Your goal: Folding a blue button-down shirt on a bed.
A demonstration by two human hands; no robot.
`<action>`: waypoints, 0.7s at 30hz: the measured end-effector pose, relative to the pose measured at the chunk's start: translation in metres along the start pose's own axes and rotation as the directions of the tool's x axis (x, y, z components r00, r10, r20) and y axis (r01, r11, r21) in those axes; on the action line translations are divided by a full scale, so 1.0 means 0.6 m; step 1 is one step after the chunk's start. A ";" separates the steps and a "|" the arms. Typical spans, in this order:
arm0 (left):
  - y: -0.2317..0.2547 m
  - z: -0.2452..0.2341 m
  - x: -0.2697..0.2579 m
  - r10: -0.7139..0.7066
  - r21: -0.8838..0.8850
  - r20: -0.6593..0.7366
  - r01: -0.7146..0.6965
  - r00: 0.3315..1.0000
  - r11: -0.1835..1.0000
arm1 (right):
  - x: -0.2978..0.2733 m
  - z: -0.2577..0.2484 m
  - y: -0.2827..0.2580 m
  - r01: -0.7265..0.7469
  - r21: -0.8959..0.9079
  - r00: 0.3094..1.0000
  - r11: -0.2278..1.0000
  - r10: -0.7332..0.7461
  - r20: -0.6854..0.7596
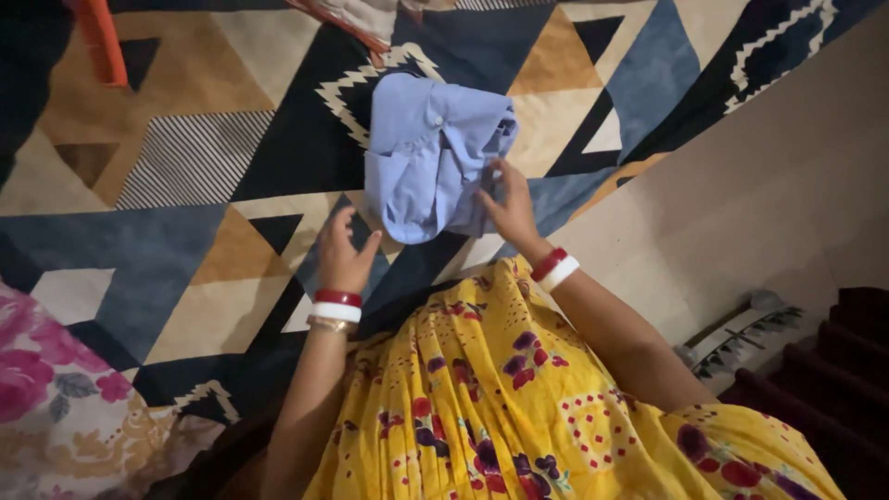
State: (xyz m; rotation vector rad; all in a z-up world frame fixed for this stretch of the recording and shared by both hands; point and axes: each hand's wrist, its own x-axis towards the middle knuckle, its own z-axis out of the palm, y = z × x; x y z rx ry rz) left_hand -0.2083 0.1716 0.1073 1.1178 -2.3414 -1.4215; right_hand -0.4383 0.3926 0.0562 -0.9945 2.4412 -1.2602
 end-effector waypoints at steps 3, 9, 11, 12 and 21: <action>0.071 0.015 0.027 0.321 0.236 -0.129 -0.286 0.938 0.929 | 0.037 0.019 0.020 -0.226 0.125 0.973 0.966 0.230 -0.023; 0.037 0.081 0.080 0.330 0.240 -0.015 -0.317 0.944 0.917 | 0.028 0.022 0.050 -0.481 0.118 0.867 0.869 0.453 0.206; 0.007 0.107 0.080 0.110 0.141 0.201 -0.140 0.973 0.980 | 0.007 0.021 0.085 -0.488 0.184 0.863 0.854 0.440 0.248; 0.003 0.111 0.069 0.276 0.246 0.281 -0.347 0.919 0.905 | -0.008 0.025 0.103 -0.533 0.270 0.837 0.802 0.452 0.309; 0.078 0.107 0.043 0.582 0.297 0.134 -0.593 0.802 0.748 | -0.027 0.024 0.119 -0.631 0.540 0.775 0.557 0.433 0.460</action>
